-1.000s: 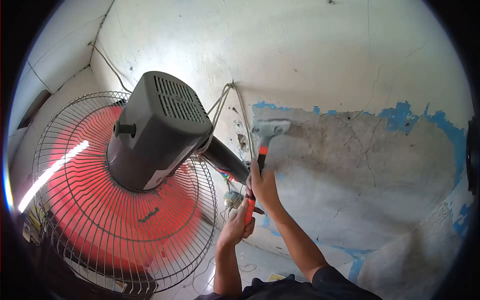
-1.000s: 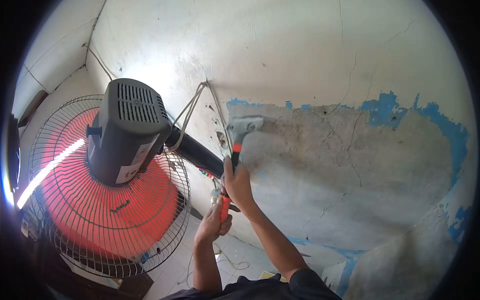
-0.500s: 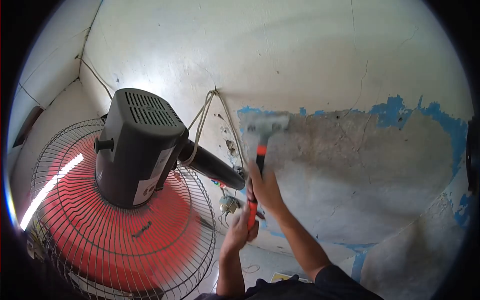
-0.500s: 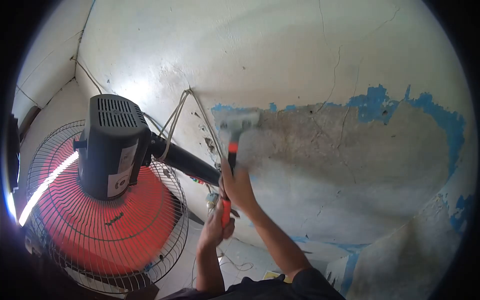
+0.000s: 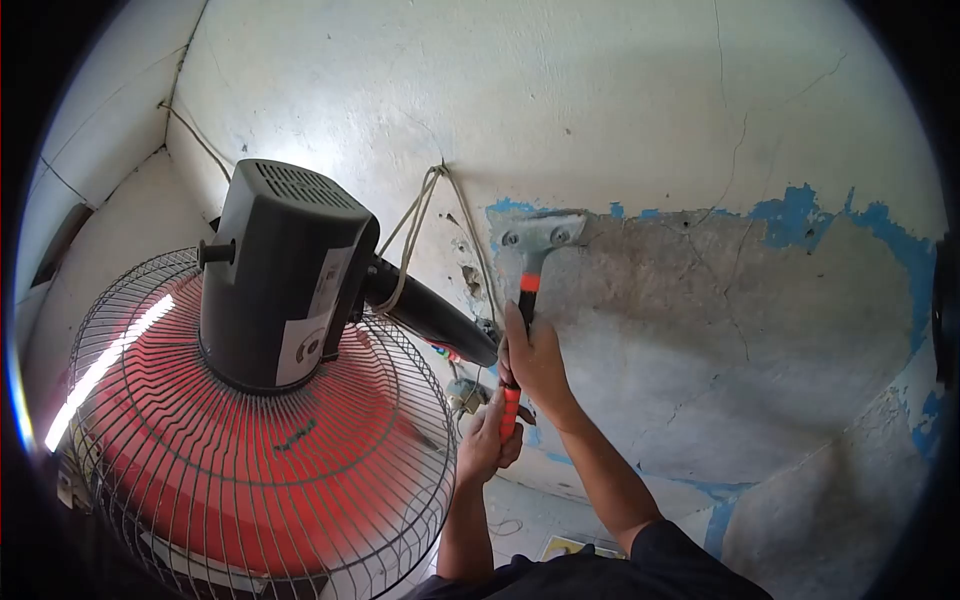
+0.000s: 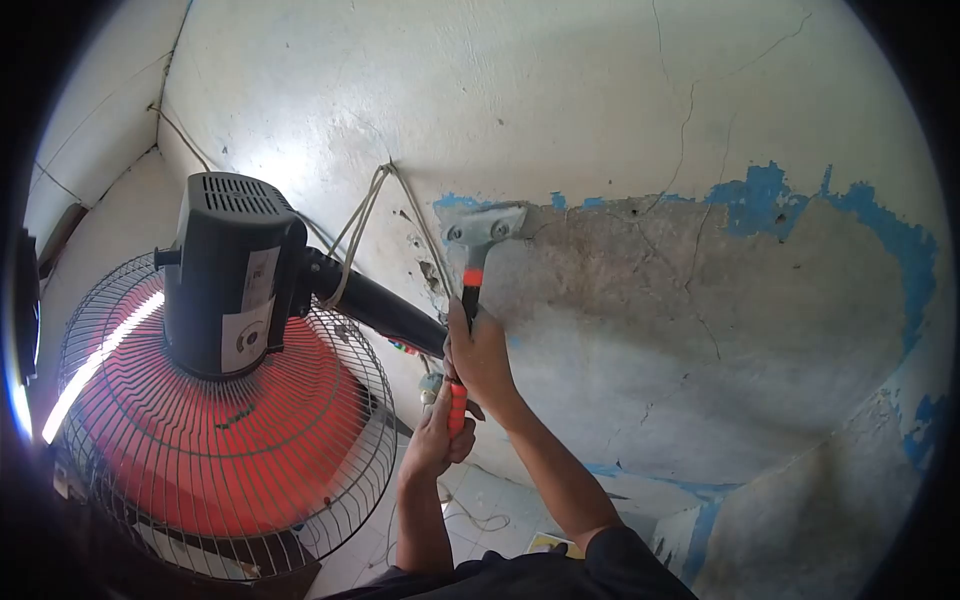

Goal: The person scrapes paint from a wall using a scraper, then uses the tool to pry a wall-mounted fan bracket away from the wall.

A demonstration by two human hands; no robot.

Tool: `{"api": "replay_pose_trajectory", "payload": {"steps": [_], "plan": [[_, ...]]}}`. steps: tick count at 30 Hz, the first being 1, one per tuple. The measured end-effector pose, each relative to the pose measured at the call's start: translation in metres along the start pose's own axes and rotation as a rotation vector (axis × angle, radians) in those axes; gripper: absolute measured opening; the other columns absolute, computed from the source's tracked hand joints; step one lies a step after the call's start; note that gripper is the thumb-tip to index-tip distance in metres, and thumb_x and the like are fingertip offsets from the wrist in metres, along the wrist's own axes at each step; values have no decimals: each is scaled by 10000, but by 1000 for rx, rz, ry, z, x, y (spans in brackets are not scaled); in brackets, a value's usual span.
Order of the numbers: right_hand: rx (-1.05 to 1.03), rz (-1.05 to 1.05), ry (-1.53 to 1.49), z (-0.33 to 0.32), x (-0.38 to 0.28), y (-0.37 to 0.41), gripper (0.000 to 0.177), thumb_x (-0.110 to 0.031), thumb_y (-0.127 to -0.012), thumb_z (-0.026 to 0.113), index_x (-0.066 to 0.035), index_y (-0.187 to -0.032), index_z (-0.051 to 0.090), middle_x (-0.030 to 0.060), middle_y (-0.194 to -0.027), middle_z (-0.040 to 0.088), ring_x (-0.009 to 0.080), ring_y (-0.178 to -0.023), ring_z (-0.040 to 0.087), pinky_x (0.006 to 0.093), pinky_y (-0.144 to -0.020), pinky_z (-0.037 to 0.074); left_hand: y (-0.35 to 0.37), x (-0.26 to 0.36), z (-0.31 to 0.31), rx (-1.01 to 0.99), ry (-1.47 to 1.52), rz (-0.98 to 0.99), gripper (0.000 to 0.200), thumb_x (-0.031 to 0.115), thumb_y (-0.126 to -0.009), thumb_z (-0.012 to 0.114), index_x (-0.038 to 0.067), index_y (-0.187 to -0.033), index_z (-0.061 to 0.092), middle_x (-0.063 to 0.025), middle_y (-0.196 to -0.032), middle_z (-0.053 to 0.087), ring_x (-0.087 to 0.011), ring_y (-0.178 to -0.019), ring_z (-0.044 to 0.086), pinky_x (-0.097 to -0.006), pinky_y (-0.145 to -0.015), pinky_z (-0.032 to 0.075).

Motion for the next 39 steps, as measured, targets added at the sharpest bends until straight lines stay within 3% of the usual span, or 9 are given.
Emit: {"api": "replay_pose_trajectory", "payload": {"steps": [3,8,12,14,21,25,29,35,39], "plan": [[66,66,-2,-14,26,21,506,-390,-1021,460,-62,-641,399,17,-477,407,122,-363,441,288,-380,372,15,-32,1,18,-4,-121,598,550,-1033,291,20,-973,562,31,-490,309,-77,-368,257,-250,-361,198],[43,-26,21,-7,-17,6,478,-388,-1015,472,-68,-666,406,4,-477,387,118,-349,413,287,-355,353,5,2,12,14,-40,-16,623,574,-1022,300,12,-943,557,25,-507,344,-80,-385,296,-249,-376,235],[4,44,-59,-37,-12,31,479,-428,-1016,472,-81,-692,409,-4,-485,372,104,-352,386,271,-359,333,17,-28,40,17,-29,-32,606,541,-1034,302,8,-926,570,9,-518,395,-100,-410,362,-253,-410,279],[76,96,-138,-63,-1,52,467,-440,-1018,464,-83,-723,409,-7,-497,363,97,-351,360,264,-354,312,22,-49,59,-97,-17,-65,592,542,-1032,313,10,-948,560,8,-533,404,-95,-423,371,-247,-414,275],[64,-5,-146,-74,-67,43,434,-452,-1040,389,-86,-806,401,-15,-531,356,82,-354,325,250,-348,280,7,-6,105,-133,-42,46,591,556,-1027,310,26,-892,534,7,-552,387,-94,-427,347,-237,-408,287],[92,26,-152,-86,-35,59,428,-447,-1034,406,-84,-808,399,-15,-525,350,87,-352,333,261,-342,297,21,-47,94,-72,-7,-62,564,530,-1032,334,22,-925,553,5,-551,395,-83,-408,333,-237,-391,258],[120,16,-132,-71,-63,49,423,-447,-1025,423,-88,-804,397,-15,-524,352,92,-350,346,273,-335,310,27,-6,93,-21,-94,-39,588,538,-1031,314,19,-874,542,15,-518,367,-86,-391,325,-235,-371,257],[82,76,-129,-78,-44,56,435,-441,-1022,430,-87,-772,394,-10,-509,367,96,-340,352,277,-330,301,35,-36,91,-9,-45,-83,584,551,-1021,356,12,-907,552,15,-545,378,-82,-405,327,-239,-383,245],[98,4,-139,-72,-58,43,426,-436,-1022,428,-90,-776,400,-11,-503,368,96,-338,354,279,-320,291,26,0,88,32,-142,12,599,550,-1022,355,0,-889,553,21,-520,364,-77,-393,320,-241,-381,246]]}}
Point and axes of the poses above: each hand's wrist, its own y-axis away from the middle knuckle, its own z-axis out of the palm, x = y × z, the point moved 10 cm from there along -y, towards the middle knuckle
